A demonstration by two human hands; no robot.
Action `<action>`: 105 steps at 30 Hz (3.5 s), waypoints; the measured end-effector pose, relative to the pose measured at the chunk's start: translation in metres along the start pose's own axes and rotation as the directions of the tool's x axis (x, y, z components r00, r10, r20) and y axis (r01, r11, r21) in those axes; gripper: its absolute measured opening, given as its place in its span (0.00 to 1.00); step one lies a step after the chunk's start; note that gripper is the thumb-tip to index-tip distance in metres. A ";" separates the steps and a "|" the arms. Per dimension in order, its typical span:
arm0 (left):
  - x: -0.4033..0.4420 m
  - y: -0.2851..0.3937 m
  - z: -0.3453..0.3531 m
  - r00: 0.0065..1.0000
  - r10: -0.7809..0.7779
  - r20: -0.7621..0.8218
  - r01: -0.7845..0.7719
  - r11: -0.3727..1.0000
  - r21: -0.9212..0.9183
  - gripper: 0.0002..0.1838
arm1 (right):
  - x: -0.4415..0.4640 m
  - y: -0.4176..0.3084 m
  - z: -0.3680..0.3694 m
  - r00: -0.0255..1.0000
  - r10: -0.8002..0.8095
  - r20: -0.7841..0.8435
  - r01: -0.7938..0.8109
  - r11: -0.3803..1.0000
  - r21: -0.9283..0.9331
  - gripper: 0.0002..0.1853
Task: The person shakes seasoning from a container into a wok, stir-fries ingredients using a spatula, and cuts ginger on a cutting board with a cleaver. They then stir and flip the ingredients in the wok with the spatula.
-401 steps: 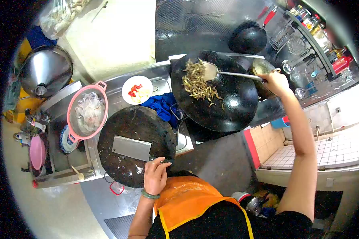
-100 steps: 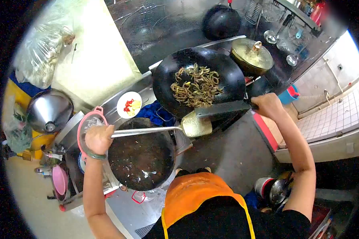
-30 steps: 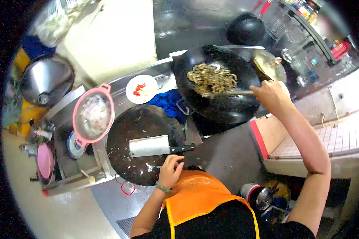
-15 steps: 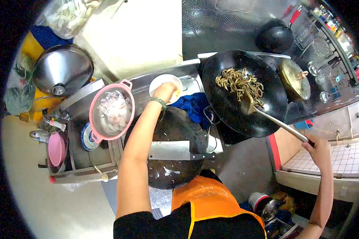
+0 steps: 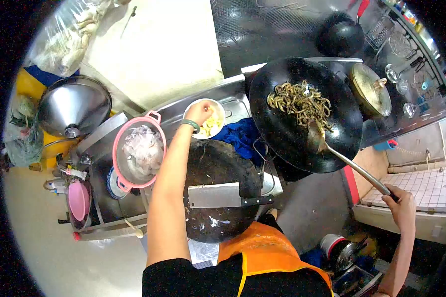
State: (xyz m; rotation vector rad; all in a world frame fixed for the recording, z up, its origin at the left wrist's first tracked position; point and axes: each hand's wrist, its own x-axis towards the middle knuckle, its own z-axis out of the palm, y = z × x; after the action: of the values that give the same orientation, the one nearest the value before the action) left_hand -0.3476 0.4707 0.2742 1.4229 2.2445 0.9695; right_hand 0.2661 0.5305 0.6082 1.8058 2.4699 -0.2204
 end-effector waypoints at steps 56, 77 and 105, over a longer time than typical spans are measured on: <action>-0.007 0.040 -0.055 0.977 -0.190 0.094 0.204 0.961 -0.186 0.07 | 0.004 0.029 0.028 0.998 0.039 0.043 -0.045 0.986 0.158 0.17; 0.056 0.277 0.035 0.820 0.516 -0.246 -0.520 0.852 0.053 0.08 | -0.014 0.030 0.000 0.992 -0.095 -0.088 0.085 0.991 -0.106 0.16; -0.267 0.172 -0.027 0.933 0.090 -0.349 -0.102 0.995 -0.015 0.24 | 0.068 -0.073 0.002 0.809 -0.539 0.233 0.586 0.766 -0.263 0.22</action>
State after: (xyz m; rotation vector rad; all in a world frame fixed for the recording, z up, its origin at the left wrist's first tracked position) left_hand -0.1253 0.2724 0.3872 1.4529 2.4039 1.3794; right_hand 0.1761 0.5726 0.6020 0.8487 2.6737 0.0300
